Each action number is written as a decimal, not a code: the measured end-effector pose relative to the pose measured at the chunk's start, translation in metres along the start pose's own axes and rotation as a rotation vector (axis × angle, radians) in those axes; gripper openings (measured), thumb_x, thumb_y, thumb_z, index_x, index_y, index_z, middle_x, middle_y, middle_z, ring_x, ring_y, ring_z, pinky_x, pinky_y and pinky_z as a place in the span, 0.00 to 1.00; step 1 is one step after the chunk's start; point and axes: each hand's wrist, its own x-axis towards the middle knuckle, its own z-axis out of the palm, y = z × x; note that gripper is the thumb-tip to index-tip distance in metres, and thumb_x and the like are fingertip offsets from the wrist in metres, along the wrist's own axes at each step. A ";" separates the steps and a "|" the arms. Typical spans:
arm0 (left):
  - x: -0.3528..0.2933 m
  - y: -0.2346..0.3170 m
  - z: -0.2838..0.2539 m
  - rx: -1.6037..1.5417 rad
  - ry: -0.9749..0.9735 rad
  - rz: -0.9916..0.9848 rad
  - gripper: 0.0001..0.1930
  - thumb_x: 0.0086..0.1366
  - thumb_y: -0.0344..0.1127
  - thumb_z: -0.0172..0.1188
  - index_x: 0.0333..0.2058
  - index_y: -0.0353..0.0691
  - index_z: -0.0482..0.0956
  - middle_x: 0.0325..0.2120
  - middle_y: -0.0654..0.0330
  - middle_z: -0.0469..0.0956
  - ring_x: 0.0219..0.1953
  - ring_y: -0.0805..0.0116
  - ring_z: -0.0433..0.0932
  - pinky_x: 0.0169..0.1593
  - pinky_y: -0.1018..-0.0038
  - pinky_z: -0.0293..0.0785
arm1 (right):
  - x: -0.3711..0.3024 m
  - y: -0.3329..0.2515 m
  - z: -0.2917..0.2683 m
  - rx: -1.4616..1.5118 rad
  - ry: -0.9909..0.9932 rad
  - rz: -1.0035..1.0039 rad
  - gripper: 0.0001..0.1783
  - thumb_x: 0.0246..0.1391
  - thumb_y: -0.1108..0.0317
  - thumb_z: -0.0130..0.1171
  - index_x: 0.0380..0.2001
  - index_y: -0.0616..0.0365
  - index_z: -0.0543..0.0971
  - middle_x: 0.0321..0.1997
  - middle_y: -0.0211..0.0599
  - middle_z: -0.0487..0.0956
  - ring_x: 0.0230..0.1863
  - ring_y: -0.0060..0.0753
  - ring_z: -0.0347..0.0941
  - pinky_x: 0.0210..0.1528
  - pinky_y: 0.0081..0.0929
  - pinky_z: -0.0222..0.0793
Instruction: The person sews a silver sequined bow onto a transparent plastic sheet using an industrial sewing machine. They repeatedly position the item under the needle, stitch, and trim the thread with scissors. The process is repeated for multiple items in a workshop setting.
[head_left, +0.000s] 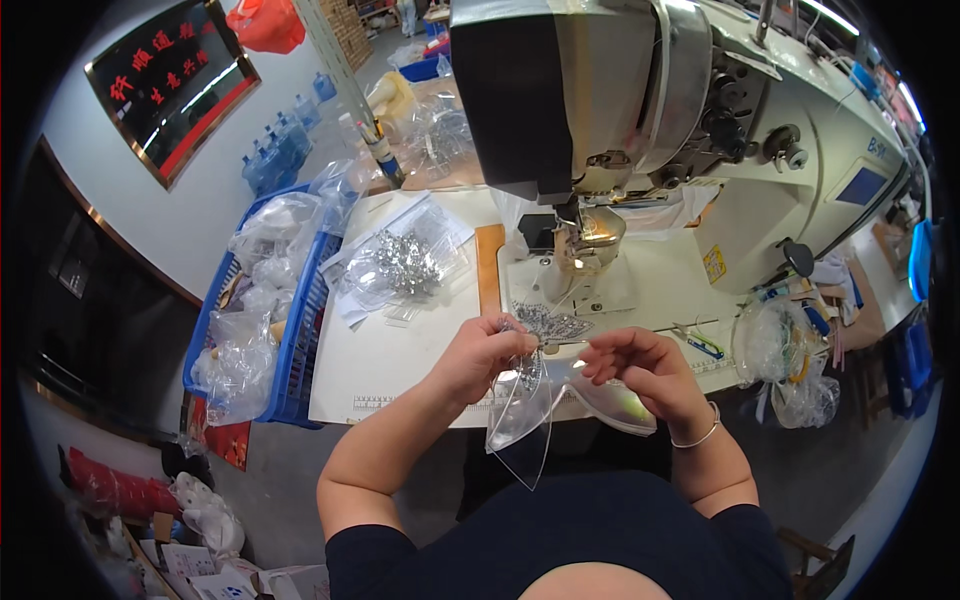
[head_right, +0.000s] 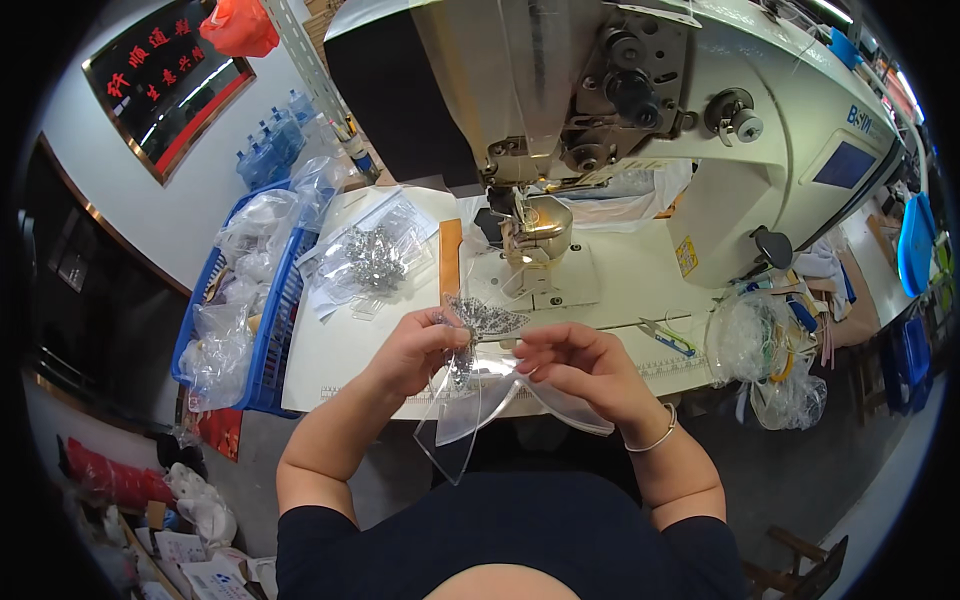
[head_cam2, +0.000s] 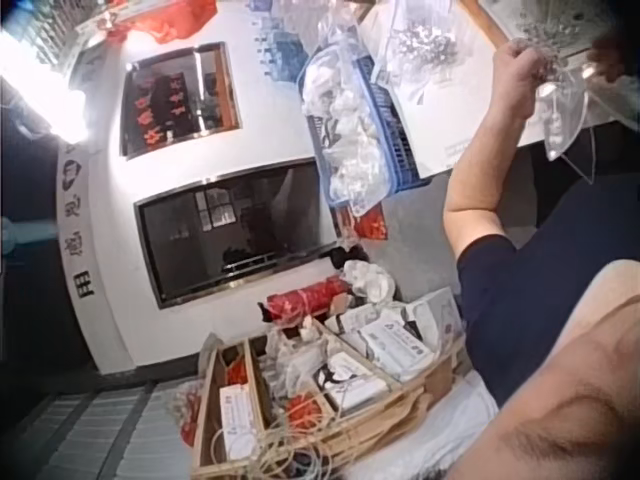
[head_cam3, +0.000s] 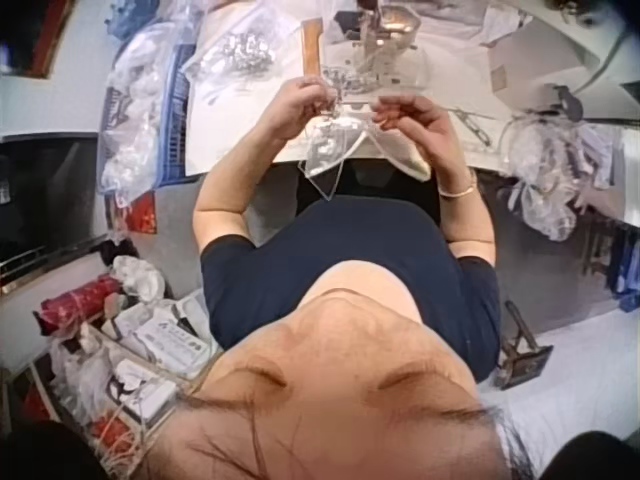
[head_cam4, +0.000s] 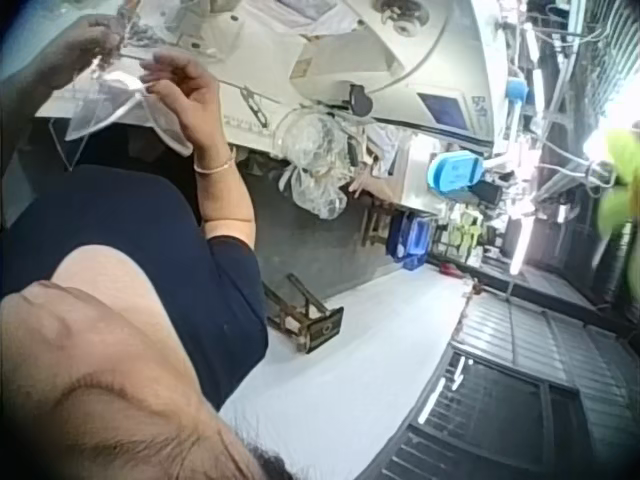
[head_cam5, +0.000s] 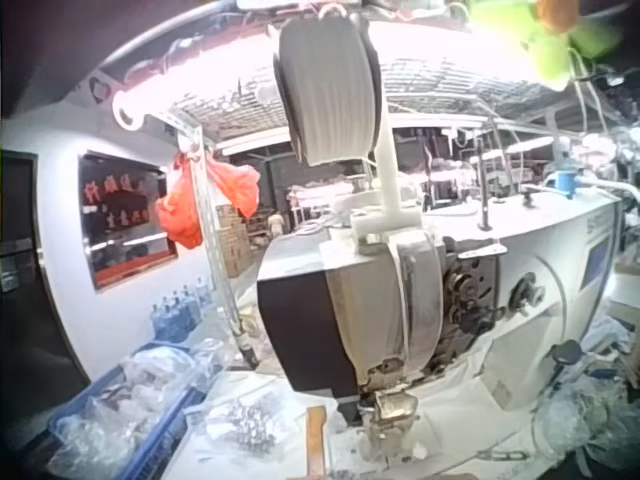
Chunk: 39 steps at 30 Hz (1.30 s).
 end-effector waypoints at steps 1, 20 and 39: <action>-0.001 -0.005 0.001 -0.005 0.013 0.015 0.06 0.53 0.26 0.61 0.29 0.35 0.74 0.24 0.62 0.75 0.27 0.75 0.74 0.33 0.79 0.70 | -0.002 0.009 -0.005 -0.093 0.094 0.019 0.17 0.50 0.70 0.60 0.43 0.65 0.74 0.42 0.40 0.77 0.44 0.29 0.74 0.50 0.26 0.68; 0.004 -0.042 0.022 0.252 -0.028 0.153 0.04 0.53 0.25 0.61 0.27 0.33 0.75 0.23 0.60 0.76 0.26 0.75 0.74 0.34 0.79 0.70 | 0.010 0.066 0.021 0.172 0.454 -0.028 0.13 0.49 0.77 0.61 0.40 0.65 0.74 0.38 0.35 0.76 0.35 0.21 0.72 0.38 0.18 0.69; 0.014 -0.039 0.017 0.173 -0.003 0.177 0.04 0.52 0.25 0.60 0.27 0.34 0.75 0.22 0.61 0.76 0.26 0.76 0.74 0.34 0.78 0.69 | -0.011 0.024 -0.031 -0.068 0.256 -0.074 0.45 0.39 0.68 0.70 0.61 0.60 0.59 0.58 0.35 0.64 0.58 0.31 0.60 0.59 0.27 0.58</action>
